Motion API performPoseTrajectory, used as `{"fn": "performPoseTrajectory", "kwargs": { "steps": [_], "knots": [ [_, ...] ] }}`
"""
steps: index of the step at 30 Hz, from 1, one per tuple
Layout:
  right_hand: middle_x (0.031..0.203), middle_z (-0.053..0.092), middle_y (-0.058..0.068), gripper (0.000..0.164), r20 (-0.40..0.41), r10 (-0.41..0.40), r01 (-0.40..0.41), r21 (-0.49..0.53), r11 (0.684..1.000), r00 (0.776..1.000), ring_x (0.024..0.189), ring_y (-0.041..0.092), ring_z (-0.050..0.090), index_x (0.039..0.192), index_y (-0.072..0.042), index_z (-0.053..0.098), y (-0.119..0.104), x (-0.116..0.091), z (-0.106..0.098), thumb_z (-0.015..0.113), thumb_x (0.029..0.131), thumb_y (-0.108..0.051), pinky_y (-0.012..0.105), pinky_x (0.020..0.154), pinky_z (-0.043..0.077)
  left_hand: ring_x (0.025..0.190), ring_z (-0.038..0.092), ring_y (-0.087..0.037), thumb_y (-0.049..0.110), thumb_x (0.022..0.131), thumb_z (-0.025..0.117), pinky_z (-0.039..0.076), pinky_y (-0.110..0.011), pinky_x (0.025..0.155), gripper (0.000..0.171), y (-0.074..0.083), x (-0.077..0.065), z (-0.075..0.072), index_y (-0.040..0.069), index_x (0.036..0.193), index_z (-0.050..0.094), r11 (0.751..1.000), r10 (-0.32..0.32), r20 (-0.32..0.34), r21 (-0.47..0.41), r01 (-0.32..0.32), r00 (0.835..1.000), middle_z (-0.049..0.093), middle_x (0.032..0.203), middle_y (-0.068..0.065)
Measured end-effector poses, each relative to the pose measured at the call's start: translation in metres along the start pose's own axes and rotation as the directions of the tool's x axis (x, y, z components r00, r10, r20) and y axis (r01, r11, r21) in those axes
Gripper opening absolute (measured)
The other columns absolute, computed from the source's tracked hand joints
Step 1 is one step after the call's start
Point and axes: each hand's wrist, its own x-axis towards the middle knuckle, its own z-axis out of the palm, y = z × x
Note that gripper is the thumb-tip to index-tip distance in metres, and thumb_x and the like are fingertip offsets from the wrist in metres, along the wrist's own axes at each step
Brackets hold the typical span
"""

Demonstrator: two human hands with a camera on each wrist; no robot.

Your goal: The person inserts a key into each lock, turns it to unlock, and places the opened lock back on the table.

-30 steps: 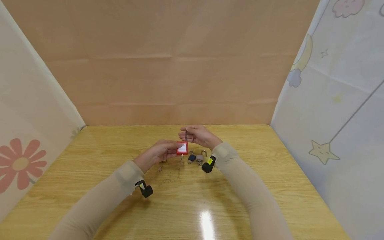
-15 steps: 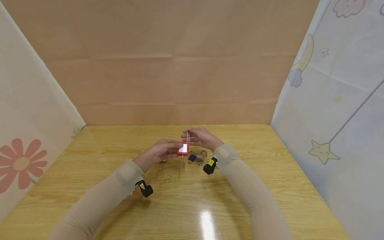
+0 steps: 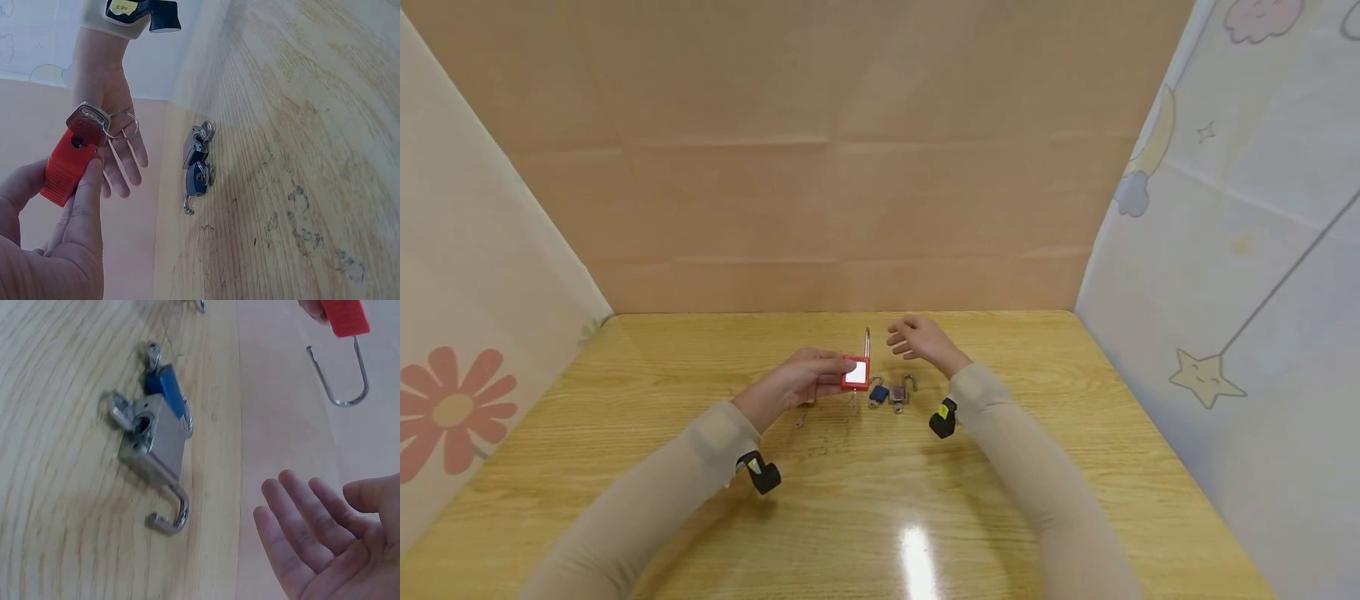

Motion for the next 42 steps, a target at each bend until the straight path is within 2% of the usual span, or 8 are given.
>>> {"fn": "performPoseTrajectory", "kwargs": {
  "steps": [5,10,15,22,28,31,35,42],
  "knots": [
    [0.122,0.062,0.025,0.043,-0.043,-0.010,0.005,-0.101,0.995,0.999,0.107,0.035,0.064,0.134,0.008,0.048,0.009,-0.008,-0.008,0.033,0.107,-0.022,0.048,0.091,0.052,0.094,0.071,-0.023,0.012,0.091,0.068,0.054,-0.036,0.087,0.046,-0.003,-0.003,0.002,-0.007,0.130,0.054,1.000,0.004,0.003,-0.004,-0.004,1.000,0.067,0.117,-0.021],
    [0.119,0.064,0.024,0.041,-0.078,0.017,-0.030,-0.171,0.985,0.997,0.104,0.035,0.065,0.133,0.007,0.050,0.018,-0.015,-0.016,0.034,0.107,-0.021,0.047,0.089,0.053,0.094,0.071,-0.023,0.012,0.090,0.070,0.053,-0.038,0.090,0.046,-0.006,-0.005,0.005,-0.006,0.130,0.054,1.000,0.000,-0.011,-0.011,0.000,1.000,0.067,0.117,-0.021],
    [0.116,0.065,0.023,0.041,-0.076,0.041,-0.055,-0.202,0.978,0.996,0.101,0.034,0.066,0.131,0.007,0.052,0.025,-0.017,-0.023,0.035,0.106,-0.021,0.044,0.086,0.054,0.094,0.071,-0.024,0.010,0.090,0.069,0.056,-0.035,0.084,0.047,-0.009,-0.005,0.006,-0.007,0.131,0.054,1.000,0.008,-0.020,-0.012,-0.008,1.000,0.066,0.117,-0.022],
    [0.115,0.064,0.025,0.040,-0.062,0.069,-0.081,-0.208,0.975,0.996,0.100,0.035,0.066,0.130,0.010,0.051,0.029,-0.022,-0.030,0.034,0.106,-0.017,0.046,0.087,0.054,0.101,0.069,-0.028,0.009,0.091,0.068,0.055,-0.036,0.087,0.050,-0.011,-0.004,0.005,-0.007,0.135,0.049,1.000,0.012,-0.023,-0.021,-0.013,1.000,0.064,0.121,-0.024],
    [0.113,0.065,0.025,0.039,-0.060,0.079,-0.089,-0.204,0.975,0.995,0.099,0.037,0.066,0.128,0.010,0.052,0.030,-0.022,-0.031,0.035,0.106,-0.016,0.045,0.084,0.055,0.093,0.071,-0.024,0.010,0.089,0.069,0.055,-0.036,0.085,0.048,-0.010,-0.002,0.004,-0.006,0.132,0.053,1.000,0.006,-0.039,-0.001,-0.007,0.999,0.066,0.117,-0.021],
    [0.113,0.065,0.025,0.039,-0.057,0.087,-0.097,-0.197,0.976,0.995,0.100,0.037,0.065,0.128,0.010,0.052,0.031,-0.022,-0.031,0.035,0.106,-0.016,0.044,0.084,0.055,0.088,0.071,-0.022,0.009,0.089,0.070,0.056,-0.035,0.083,0.047,-0.011,-0.001,0.004,-0.006,0.130,0.054,0.999,0.005,-0.054,0.036,-0.004,0.999,0.067,0.115,-0.021],
    [0.112,0.065,0.025,0.039,-0.056,0.090,-0.099,-0.190,0.977,0.994,0.099,0.038,0.065,0.128,0.010,0.052,0.030,-0.022,-0.030,0.035,0.106,-0.016,0.045,0.084,0.055,0.087,0.070,-0.021,0.011,0.088,0.070,0.056,-0.038,0.084,0.045,-0.013,0.002,0.005,-0.004,0.128,0.057,0.989,0.010,-0.086,0.145,0.002,0.996,0.067,0.113,-0.019],
    [0.113,0.065,0.026,0.039,-0.058,0.083,-0.093,-0.190,0.977,0.995,0.100,0.038,0.065,0.128,0.011,0.052,0.027,-0.024,-0.027,0.034,0.106,-0.016,0.045,0.084,0.055,0.094,0.068,-0.026,0.012,0.091,0.068,0.056,-0.042,0.084,0.036,-0.015,0.012,0.005,-0.004,0.122,0.062,0.937,0.084,-0.143,0.348,-0.029,0.986,0.064,0.118,-0.020]
  ]
}}
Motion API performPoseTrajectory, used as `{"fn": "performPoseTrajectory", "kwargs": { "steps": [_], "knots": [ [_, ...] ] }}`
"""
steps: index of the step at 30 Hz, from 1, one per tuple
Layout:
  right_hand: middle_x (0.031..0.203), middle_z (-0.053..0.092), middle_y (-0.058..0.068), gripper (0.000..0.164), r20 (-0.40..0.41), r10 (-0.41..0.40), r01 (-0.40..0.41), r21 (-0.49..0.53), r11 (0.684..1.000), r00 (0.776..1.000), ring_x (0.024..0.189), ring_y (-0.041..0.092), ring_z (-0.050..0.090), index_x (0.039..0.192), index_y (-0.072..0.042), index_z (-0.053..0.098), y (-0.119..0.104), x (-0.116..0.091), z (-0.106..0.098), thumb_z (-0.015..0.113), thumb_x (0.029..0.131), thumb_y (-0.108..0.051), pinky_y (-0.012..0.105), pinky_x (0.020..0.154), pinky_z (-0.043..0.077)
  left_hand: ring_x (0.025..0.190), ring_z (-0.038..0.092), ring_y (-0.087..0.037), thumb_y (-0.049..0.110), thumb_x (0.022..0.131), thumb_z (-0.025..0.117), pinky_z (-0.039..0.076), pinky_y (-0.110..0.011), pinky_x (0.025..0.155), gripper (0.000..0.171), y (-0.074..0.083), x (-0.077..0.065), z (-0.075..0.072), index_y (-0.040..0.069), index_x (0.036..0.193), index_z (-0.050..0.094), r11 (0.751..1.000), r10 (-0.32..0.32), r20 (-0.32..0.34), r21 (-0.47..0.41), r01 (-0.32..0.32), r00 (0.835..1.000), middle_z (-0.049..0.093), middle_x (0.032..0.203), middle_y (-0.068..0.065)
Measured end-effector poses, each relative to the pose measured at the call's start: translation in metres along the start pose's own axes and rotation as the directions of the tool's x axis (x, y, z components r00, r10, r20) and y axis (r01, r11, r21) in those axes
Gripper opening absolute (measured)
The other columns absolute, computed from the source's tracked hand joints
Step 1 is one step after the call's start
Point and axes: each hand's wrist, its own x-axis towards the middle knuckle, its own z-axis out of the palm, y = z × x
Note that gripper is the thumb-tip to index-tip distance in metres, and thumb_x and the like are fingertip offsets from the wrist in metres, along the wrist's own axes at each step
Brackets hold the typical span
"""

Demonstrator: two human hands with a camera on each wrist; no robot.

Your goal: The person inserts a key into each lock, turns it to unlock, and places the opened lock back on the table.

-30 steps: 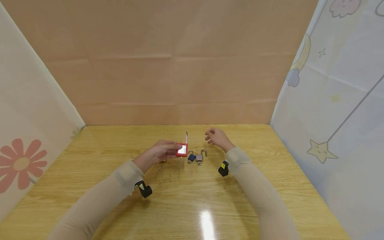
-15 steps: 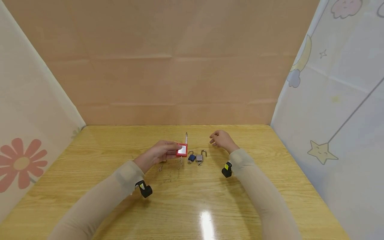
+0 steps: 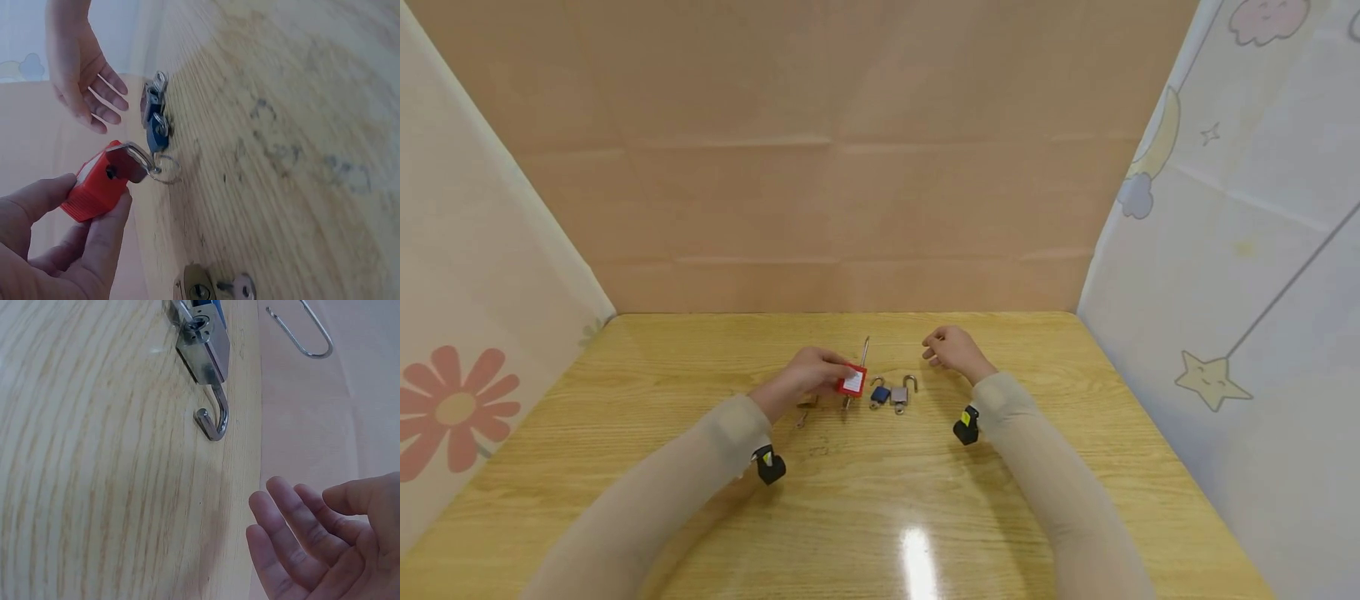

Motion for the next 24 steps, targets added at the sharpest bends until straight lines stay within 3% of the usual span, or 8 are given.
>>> {"fn": "performPoseTrajectory", "kwargs": {
  "steps": [7,15,24],
  "knots": [
    [0.112,0.065,0.025,0.039,-0.008,0.001,-0.001,0.000,1.000,1.000,0.100,0.038,0.065,0.128,0.010,0.052,0.0005,0.0002,0.0000,0.034,0.106,-0.016,0.043,0.083,0.055,0.090,0.067,-0.023,0.011,0.091,0.068,0.057,-0.038,0.080,0.030,0.0001,0.0033,-0.0010,-0.003,0.118,0.065,0.988,0.009,-0.012,0.151,-0.007,1.000,0.064,0.113,-0.018],
    [0.113,0.065,0.023,0.039,-0.003,0.023,-0.023,0.007,1.000,1.000,0.100,0.036,0.065,0.129,0.008,0.053,0.0001,0.0041,0.0018,0.035,0.106,-0.018,0.043,0.084,0.055,0.083,0.065,-0.017,0.016,0.089,0.070,0.055,-0.031,0.072,0.031,-0.0006,0.0031,0.0043,-0.002,0.114,0.067,0.958,-0.002,-0.001,0.286,0.002,1.000,0.068,0.105,-0.013],
    [0.114,0.064,0.024,0.039,0.012,0.019,-0.019,0.013,1.000,1.000,0.100,0.036,0.065,0.129,0.008,0.053,-0.0027,0.0050,0.0034,0.034,0.106,-0.018,0.044,0.085,0.054,0.084,0.068,-0.019,0.014,0.092,0.067,0.056,-0.030,0.071,0.031,-0.0052,0.0096,0.0074,-0.004,0.116,0.066,0.969,-0.042,-0.006,0.244,0.042,0.999,0.067,0.105,-0.015]
  ]
}}
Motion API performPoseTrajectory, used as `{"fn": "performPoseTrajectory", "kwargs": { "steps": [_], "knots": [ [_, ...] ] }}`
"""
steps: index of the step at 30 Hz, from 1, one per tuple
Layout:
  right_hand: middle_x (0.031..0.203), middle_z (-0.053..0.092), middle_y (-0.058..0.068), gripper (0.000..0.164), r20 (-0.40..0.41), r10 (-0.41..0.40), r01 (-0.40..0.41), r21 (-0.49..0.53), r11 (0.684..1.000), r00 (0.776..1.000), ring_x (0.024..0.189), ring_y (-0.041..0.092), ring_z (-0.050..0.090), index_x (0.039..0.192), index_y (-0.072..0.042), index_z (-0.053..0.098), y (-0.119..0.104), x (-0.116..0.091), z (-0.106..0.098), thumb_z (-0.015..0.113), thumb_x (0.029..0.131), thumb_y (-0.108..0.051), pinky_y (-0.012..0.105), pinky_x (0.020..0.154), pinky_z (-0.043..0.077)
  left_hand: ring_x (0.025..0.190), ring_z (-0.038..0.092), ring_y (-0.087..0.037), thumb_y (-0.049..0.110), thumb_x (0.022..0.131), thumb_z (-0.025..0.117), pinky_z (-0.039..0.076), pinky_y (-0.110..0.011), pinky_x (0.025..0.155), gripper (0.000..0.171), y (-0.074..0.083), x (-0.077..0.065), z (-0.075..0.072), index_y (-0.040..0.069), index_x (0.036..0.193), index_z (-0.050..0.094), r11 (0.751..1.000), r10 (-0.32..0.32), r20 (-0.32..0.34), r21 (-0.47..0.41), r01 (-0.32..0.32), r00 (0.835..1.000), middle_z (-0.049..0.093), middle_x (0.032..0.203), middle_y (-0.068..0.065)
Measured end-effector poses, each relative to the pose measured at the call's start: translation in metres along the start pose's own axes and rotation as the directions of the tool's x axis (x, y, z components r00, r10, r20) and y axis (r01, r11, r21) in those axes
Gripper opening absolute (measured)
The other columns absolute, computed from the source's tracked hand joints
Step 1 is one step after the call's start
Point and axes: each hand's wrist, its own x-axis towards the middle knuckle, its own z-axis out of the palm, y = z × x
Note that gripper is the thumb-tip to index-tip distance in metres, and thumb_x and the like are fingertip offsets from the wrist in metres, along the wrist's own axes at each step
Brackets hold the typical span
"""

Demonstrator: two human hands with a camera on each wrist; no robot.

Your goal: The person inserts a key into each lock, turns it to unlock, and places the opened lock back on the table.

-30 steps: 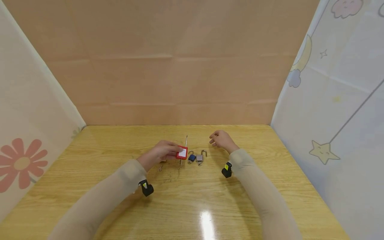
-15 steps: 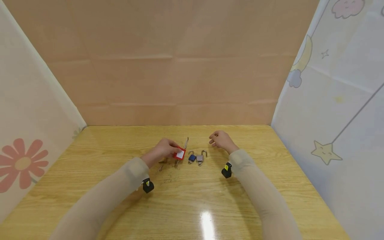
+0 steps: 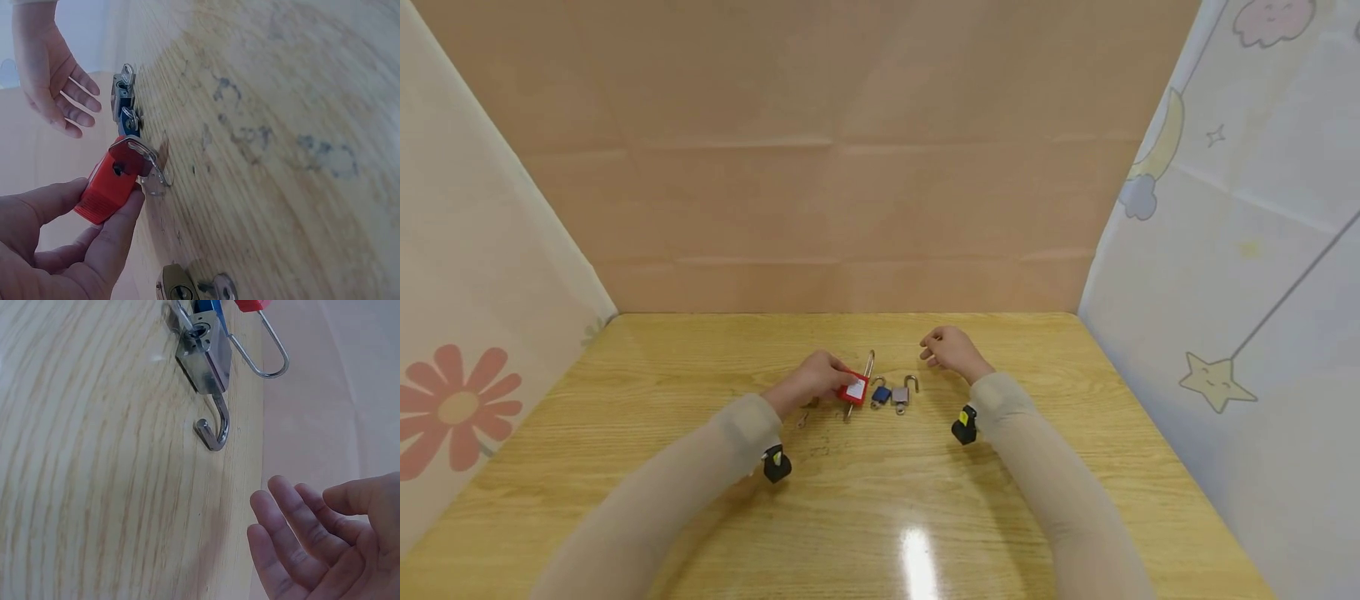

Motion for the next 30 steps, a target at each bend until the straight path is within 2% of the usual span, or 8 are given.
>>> {"fn": "performPoseTrajectory", "kwargs": {
  "steps": [8,13,18,25,30],
  "knots": [
    [0.114,0.064,0.025,0.039,0.004,-0.012,0.012,-0.010,1.000,1.000,0.101,0.037,0.065,0.129,0.009,0.052,-0.0041,-0.0016,0.0010,0.034,0.106,-0.017,0.046,0.087,0.054,0.080,0.067,-0.018,0.013,0.092,0.066,0.057,-0.030,0.069,0.030,0.0008,-0.0010,-0.0018,-0.006,0.115,0.066,1.000,0.010,-0.026,0.010,-0.010,1.000,0.068,0.104,-0.016],
    [0.113,0.064,0.023,0.038,0.005,-0.001,0.001,-0.001,1.000,1.000,0.100,0.036,0.065,0.128,0.008,0.053,-0.0044,-0.0006,0.0021,0.035,0.106,-0.018,0.045,0.086,0.054,0.072,0.064,-0.017,0.013,0.092,0.067,0.057,-0.033,0.070,0.020,0.0018,-0.0029,-0.0015,-0.004,0.101,0.070,1.000,0.010,-0.027,0.003,-0.010,1.000,0.069,0.094,-0.014],
    [0.111,0.066,0.022,0.038,0.002,-0.008,0.008,-0.019,1.000,1.000,0.097,0.034,0.066,0.127,0.007,0.054,-0.0027,-0.0008,0.0022,0.035,0.106,-0.018,0.044,0.084,0.055,0.068,0.064,-0.017,0.010,0.090,0.068,0.058,-0.032,0.067,0.014,0.0022,0.0018,0.0002,-0.004,0.089,0.069,1.000,-0.006,-0.042,0.028,0.008,0.999,0.068,0.085,-0.013],
    [0.111,0.066,0.022,0.039,0.001,-0.014,0.014,-0.032,0.999,1.000,0.097,0.034,0.067,0.127,0.008,0.054,-0.0012,-0.0016,0.0022,0.035,0.105,-0.018,0.043,0.083,0.055,0.071,0.066,-0.018,0.008,0.089,0.069,0.058,-0.033,0.068,0.014,0.0019,0.0000,0.0003,-0.006,0.092,0.067,1.000,0.008,-0.053,0.020,-0.007,0.999,0.068,0.089,-0.015],
    [0.112,0.065,0.023,0.039,0.006,-0.013,0.013,-0.023,1.000,1.000,0.098,0.035,0.066,0.128,0.008,0.054,-0.0006,-0.0001,0.0032,0.035,0.106,-0.018,0.044,0.084,0.055,0.069,0.068,-0.022,0.011,0.090,0.069,0.058,-0.033,0.065,0.015,0.0024,0.0023,-0.0012,-0.004,0.090,0.066,0.997,0.000,-0.054,0.080,0.005,0.999,0.067,0.084,-0.013]
  ]
}}
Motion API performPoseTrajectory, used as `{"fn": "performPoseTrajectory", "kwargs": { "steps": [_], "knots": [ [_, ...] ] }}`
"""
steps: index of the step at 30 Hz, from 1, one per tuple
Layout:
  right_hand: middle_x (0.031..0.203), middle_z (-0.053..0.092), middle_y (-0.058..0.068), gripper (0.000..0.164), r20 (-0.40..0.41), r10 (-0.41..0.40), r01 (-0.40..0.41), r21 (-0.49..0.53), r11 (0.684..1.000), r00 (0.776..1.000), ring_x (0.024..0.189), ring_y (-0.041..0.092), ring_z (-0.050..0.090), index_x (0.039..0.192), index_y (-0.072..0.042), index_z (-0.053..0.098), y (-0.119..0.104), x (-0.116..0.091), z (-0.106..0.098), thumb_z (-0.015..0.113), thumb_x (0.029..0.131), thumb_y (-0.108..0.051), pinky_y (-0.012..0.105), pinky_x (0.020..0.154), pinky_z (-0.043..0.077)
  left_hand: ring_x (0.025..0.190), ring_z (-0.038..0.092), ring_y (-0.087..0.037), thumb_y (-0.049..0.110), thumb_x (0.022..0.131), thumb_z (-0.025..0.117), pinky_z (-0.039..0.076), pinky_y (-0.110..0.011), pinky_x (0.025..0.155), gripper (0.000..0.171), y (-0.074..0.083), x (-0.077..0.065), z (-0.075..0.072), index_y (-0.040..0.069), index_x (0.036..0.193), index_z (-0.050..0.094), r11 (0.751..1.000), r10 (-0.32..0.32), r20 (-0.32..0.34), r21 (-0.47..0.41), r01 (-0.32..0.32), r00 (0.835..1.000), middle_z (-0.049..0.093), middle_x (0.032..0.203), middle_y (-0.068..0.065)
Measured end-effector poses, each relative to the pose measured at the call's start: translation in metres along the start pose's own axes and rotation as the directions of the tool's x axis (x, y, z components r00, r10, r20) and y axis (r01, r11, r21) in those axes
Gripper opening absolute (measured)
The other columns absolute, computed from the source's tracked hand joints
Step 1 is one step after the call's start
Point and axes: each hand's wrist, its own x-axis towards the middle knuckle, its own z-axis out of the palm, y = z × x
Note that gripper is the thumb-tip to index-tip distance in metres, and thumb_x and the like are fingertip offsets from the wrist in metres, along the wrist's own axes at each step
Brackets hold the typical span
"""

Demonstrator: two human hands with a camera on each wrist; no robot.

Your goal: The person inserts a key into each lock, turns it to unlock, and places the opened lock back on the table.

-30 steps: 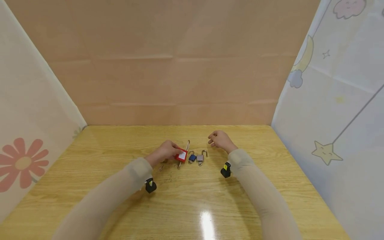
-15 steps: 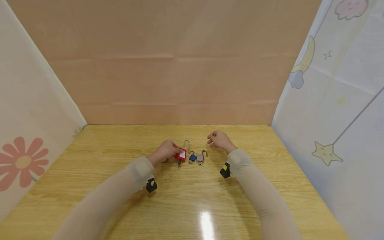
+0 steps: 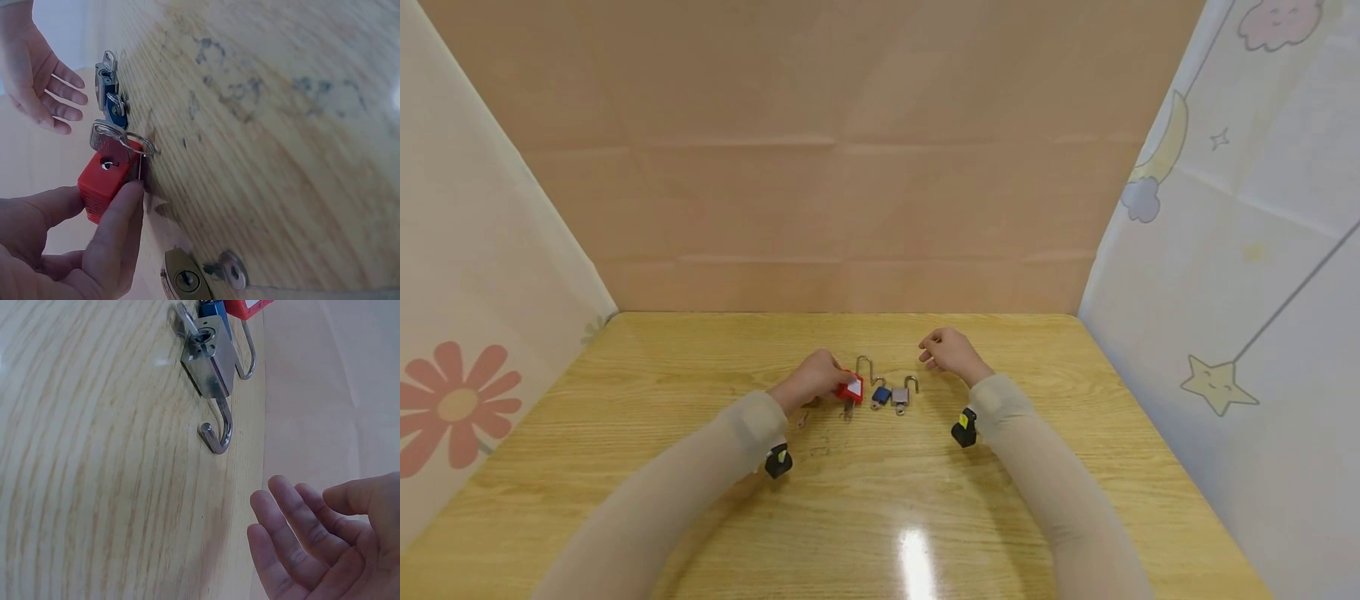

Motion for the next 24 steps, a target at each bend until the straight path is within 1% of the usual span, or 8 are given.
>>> {"fn": "performPoseTrajectory", "kwargs": {
  "steps": [3,5,9,12,15,19,22,24],
  "knots": [
    [0.112,0.065,0.023,0.038,0.003,-0.002,0.002,0.002,1.000,1.000,0.099,0.034,0.066,0.128,0.008,0.054,0.0012,0.0009,0.0006,0.035,0.106,-0.018,0.044,0.084,0.055,0.067,0.070,-0.025,0.014,0.091,0.068,0.058,-0.033,0.063,0.019,0.0007,0.0005,-0.0019,-0.002,0.080,0.067,0.998,0.006,0.005,0.063,-0.007,1.000,0.066,0.074,-0.011],
    [0.112,0.065,0.022,0.038,0.002,-0.001,0.001,0.002,1.000,1.000,0.098,0.034,0.066,0.128,0.007,0.054,0.0020,0.0011,0.0007,0.035,0.106,-0.018,0.044,0.084,0.055,0.064,0.070,-0.025,0.016,0.091,0.068,0.057,-0.033,0.061,0.024,0.0011,0.0003,-0.0032,0.000,0.073,0.068,0.994,0.023,0.008,0.111,-0.024,1.000,0.066,0.067,-0.010],
    [0.112,0.065,0.022,0.038,-0.002,-0.002,0.002,0.001,1.000,1.000,0.098,0.033,0.067,0.128,0.007,0.054,0.0024,0.0010,0.0012,0.036,0.106,-0.018,0.044,0.084,0.055,0.055,0.064,-0.020,0.014,0.090,0.070,0.056,-0.032,0.059,0.027,0.0021,0.0002,-0.0048,0.003,0.065,0.068,0.987,0.037,-0.004,0.156,-0.036,0.999,0.065,0.061,-0.008],
    [0.112,0.065,0.023,0.038,-0.001,-0.001,0.001,-0.004,1.000,1.000,0.097,0.033,0.067,0.128,0.008,0.054,0.0026,0.0003,0.0005,0.035,0.106,-0.017,0.043,0.083,0.055,0.049,0.057,-0.015,0.013,0.089,0.070,0.053,-0.029,0.055,0.025,0.0030,0.0007,-0.0049,0.002,0.066,0.069,0.984,0.036,-0.013,0.175,-0.033,0.999,0.064,0.060,-0.006],
    [0.112,0.065,0.022,0.038,-0.002,0.006,-0.006,0.000,1.000,1.000,0.097,0.033,0.066,0.128,0.007,0.054,0.0023,0.0000,-0.0002,0.035,0.106,-0.018,0.043,0.082,0.055,0.047,0.050,-0.013,0.012,0.088,0.070,0.047,-0.025,0.049,0.023,0.0032,0.0016,-0.0046,0.002,0.068,0.069,0.975,0.046,-0.019,0.218,-0.041,0.999,0.061,0.058,-0.005],
    [0.112,0.065,0.023,0.039,0.001,-0.001,0.001,-0.004,1.000,1.000,0.098,0.034,0.066,0.128,0.008,0.053,0.0004,-0.0003,-0.0005,0.034,0.106,-0.018,0.043,0.083,0.055,0.048,0.043,-0.012,0.013,0.089,0.069,0.037,-0.022,0.047,0.021,0.0024,0.0031,-0.0044,0.003,0.071,0.068,0.952,0.065,-0.027,0.301,-0.054,0.998,0.056,0.057,-0.002],
    [0.112,0.065,0.023,0.039,0.002,-0.006,0.006,-0.006,1.000,1.000,0.099,0.035,0.066,0.128,0.008,0.053,-0.0008,-0.0007,-0.0003,0.034,0.106,-0.017,0.044,0.084,0.055,0.049,0.044,-0.013,0.013,0.089,0.069,0.037,-0.022,0.047,0.020,0.0020,0.0036,-0.0044,0.003,0.073,0.066,0.939,0.071,-0.028,0.338,-0.058,0.997,0.056,0.059,-0.003],
    [0.112,0.065,0.023,0.038,0.001,-0.006,0.006,-0.003,1.000,1.000,0.099,0.036,0.066,0.128,0.008,0.053,-0.0013,-0.0012,-0.0003,0.034,0.106,-0.017,0.044,0.084,0.055,0.050,0.050,-0.014,0.014,0.089,0.069,0.041,-0.023,0.047,0.019,0.0021,0.0035,-0.0046,0.002,0.074,0.066,0.936,0.076,-0.024,0.347,-0.063,0.997,0.059,0.060,-0.004]
  ]
}}
